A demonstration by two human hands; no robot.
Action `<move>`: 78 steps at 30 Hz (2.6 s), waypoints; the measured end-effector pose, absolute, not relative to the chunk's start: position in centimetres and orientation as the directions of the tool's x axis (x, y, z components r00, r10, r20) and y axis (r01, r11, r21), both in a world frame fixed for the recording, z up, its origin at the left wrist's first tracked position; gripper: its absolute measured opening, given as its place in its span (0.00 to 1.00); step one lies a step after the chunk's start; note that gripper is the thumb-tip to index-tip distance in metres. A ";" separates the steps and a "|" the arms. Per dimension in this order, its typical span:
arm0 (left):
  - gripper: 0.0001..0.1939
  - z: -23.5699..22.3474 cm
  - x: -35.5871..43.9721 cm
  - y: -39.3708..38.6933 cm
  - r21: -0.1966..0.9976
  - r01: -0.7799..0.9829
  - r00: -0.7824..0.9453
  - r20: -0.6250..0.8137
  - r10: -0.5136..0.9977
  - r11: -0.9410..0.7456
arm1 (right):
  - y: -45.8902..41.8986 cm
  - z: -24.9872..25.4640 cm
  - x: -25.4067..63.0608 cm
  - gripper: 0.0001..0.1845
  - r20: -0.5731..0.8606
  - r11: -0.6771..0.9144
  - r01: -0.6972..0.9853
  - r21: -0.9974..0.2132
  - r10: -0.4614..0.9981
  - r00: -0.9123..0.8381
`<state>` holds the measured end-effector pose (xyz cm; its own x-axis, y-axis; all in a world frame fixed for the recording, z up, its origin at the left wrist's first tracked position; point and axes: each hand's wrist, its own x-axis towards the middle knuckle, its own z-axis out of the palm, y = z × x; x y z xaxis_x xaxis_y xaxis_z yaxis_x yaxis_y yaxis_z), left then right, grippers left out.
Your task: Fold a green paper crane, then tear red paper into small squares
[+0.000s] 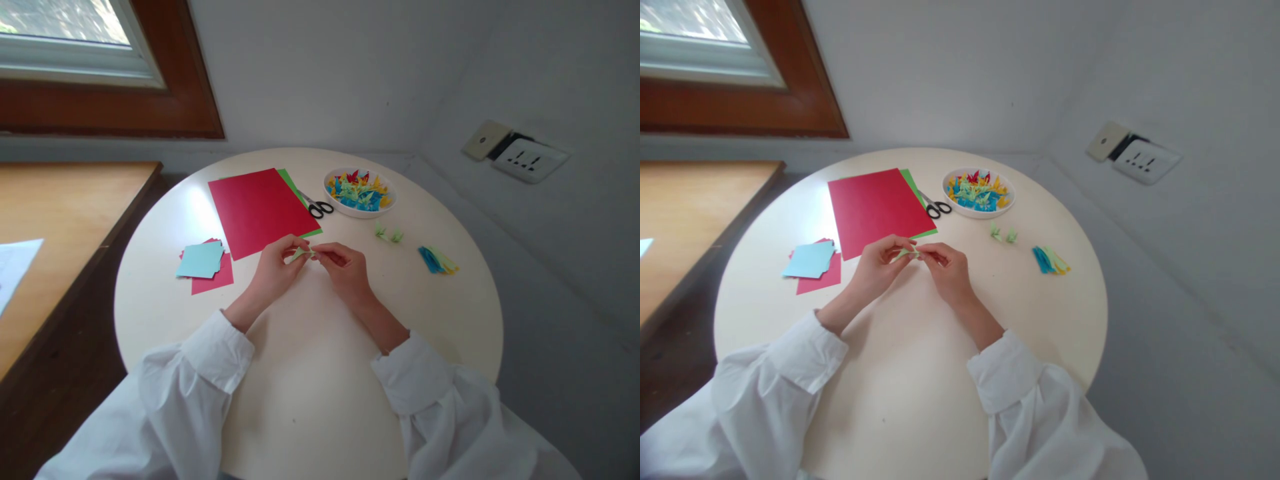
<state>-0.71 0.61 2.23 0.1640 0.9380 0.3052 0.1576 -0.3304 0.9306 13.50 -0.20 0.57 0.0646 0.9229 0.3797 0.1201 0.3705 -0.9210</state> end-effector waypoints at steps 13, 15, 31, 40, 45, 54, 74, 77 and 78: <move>0.07 2.3 -0.8 0.7 0.919 0.172 0.132 0.335 0.933 -0.354 | -0.6 1.1 13.3 0.06 0.328 0.324 0.067 -0.944 0.941 0.079; 0.07 2.4 -0.8 0.6 0.918 0.184 0.123 0.333 0.935 -0.351 | -0.6 1.2 13.2 0.05 0.321 0.318 0.047 -0.947 0.943 0.089; 0.05 2.4 -0.7 0.4 0.903 0.178 0.150 0.368 0.918 -0.391 | -1.0 1.8 12.7 0.05 0.248 0.255 -0.035 -0.966 0.958 0.143; 0.04 1.8 -0.7 0.7 0.894 0.143 0.137 0.407 0.903 -0.424 | -1.2 2.0 12.6 0.04 0.223 0.232 -0.034 -0.972 0.960 0.168; 0.04 1.9 -0.6 0.6 0.909 0.125 0.134 0.383 0.914 -0.399 | -1.1 2.0 12.6 0.03 0.222 0.233 -0.034 -0.972 0.956 0.191; 0.04 2.0 -0.6 0.6 0.942 0.083 0.103 0.318 0.943 -0.326 | -1.0 1.8 12.5 0.05 0.216 0.227 -0.033 -0.973 0.955 0.202; 0.04 2.2 -0.3 0.4 0.946 -0.039 0.030 0.322 0.946 -0.321 | -0.6 1.5 12.4 0.10 0.203 0.244 -0.189 -0.951 0.956 0.213; 0.04 2.4 -0.2 0.3 0.944 -0.048 0.021 0.327 0.945 -0.326 | -0.7 1.6 12.3 0.10 0.234 0.274 -0.163 -0.948 0.945 0.228; 0.04 2.4 -0.1 0.2 0.944 -0.048 0.019 0.327 0.945 -0.326 | -0.8 1.7 12.3 0.10 0.242 0.281 -0.153 -0.948 0.942 0.232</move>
<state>-0.15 0.22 2.40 0.0187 0.9449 0.3267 -0.0484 -0.3255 0.9443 12.33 -0.75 1.65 0.2318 0.9422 0.2418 -0.1527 0.2808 -0.9475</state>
